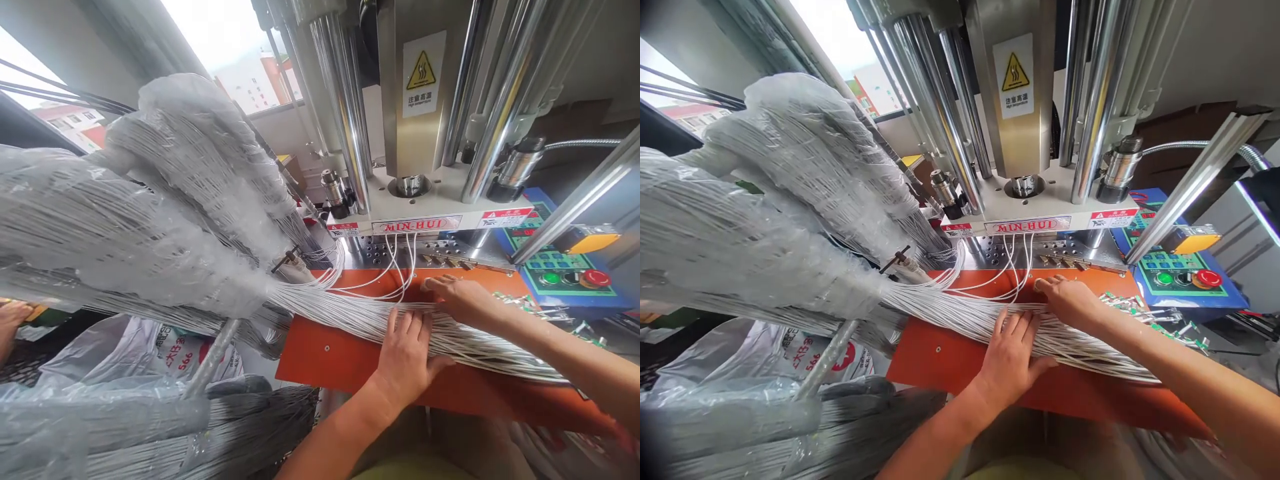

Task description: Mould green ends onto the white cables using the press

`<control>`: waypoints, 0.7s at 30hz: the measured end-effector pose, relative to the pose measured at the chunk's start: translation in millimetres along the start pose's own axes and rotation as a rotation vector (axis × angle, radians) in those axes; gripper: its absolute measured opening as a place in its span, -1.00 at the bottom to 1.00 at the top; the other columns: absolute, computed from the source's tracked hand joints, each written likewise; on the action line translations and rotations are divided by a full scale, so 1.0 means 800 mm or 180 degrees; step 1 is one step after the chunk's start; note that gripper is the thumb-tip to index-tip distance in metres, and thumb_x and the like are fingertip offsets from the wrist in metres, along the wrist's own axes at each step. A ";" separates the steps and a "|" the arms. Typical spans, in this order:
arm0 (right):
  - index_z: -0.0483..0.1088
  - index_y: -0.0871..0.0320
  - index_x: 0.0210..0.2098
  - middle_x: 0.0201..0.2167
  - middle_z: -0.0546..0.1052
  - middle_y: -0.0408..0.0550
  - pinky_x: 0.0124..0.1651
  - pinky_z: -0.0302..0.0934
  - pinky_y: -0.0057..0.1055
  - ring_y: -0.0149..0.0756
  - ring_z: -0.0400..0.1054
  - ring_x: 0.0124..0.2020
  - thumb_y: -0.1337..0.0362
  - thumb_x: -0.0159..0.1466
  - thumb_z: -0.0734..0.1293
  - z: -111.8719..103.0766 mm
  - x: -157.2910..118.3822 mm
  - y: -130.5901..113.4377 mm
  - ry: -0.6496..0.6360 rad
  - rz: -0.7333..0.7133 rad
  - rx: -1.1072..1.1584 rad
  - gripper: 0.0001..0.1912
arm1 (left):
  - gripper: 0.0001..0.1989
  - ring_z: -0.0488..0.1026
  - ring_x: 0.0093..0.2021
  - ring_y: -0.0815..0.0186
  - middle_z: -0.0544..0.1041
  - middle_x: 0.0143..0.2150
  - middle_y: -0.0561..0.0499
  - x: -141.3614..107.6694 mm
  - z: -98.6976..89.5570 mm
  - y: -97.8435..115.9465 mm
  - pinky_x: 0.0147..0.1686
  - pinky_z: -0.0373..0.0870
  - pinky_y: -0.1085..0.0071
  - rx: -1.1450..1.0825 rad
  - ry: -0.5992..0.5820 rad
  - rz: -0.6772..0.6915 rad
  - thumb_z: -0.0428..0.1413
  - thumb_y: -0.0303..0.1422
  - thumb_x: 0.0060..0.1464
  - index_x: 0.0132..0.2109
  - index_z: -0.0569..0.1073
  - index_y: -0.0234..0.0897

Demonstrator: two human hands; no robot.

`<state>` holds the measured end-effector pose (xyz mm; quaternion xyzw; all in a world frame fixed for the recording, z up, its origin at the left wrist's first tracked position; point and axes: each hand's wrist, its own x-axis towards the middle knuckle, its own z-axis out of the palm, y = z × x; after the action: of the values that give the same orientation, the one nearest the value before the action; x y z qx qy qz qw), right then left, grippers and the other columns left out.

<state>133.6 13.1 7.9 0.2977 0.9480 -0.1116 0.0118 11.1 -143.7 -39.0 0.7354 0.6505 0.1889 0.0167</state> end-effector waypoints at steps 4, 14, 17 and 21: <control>0.33 0.16 -0.02 -0.28 0.56 0.03 -0.36 0.14 -0.42 -0.20 0.44 -0.31 0.36 0.25 0.27 -0.004 0.015 0.005 -0.0497 0.0009 0.0198 -0.71 | -0.32 0.31 0.09 0.06 0.43 0.08 -0.21 -0.011 -0.003 -0.011 0.20 0.16 0.08 -0.0185 0.0099 0.0080 -0.04 0.09 0.14 0.18 0.30 -0.36; 0.17 0.22 0.19 -0.07 0.48 0.17 -0.22 0.20 -0.36 -0.08 0.39 -0.08 0.51 0.25 0.18 0.015 0.008 0.016 -0.0443 -0.0375 -0.0371 -0.50 | -0.33 0.29 -0.08 0.09 0.39 -0.08 -0.17 0.001 0.004 -0.012 -0.07 0.30 0.16 -0.0112 0.0092 -0.0089 -0.06 0.08 0.16 0.20 0.28 -0.37; 0.10 0.23 0.23 -0.12 0.49 0.18 -0.26 0.23 -0.35 -0.11 0.44 -0.17 0.52 0.26 0.15 0.021 0.009 0.009 -0.0512 -0.0331 -0.0638 -0.46 | -0.24 0.27 -0.10 0.07 0.35 -0.09 -0.17 0.008 0.006 -0.006 -0.08 0.31 0.12 -0.0011 0.0042 -0.0266 -0.05 0.15 0.09 0.22 0.27 -0.36; 0.16 0.32 0.14 -0.25 0.50 0.16 -0.34 0.22 -0.34 -0.11 0.45 -0.30 0.49 0.28 0.15 0.022 0.023 -0.005 -0.0511 -0.0122 -0.0933 -0.58 | -0.28 0.27 -0.07 0.04 0.35 -0.13 -0.15 0.017 0.002 -0.002 -0.06 0.31 0.08 -0.0098 0.0017 -0.0341 -0.01 0.18 0.05 0.12 0.38 -0.30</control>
<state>115.5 16.7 -10.4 0.2648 0.9557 0.0044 0.1287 11.0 -130.0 -37.6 0.6987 0.6860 0.1996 0.0364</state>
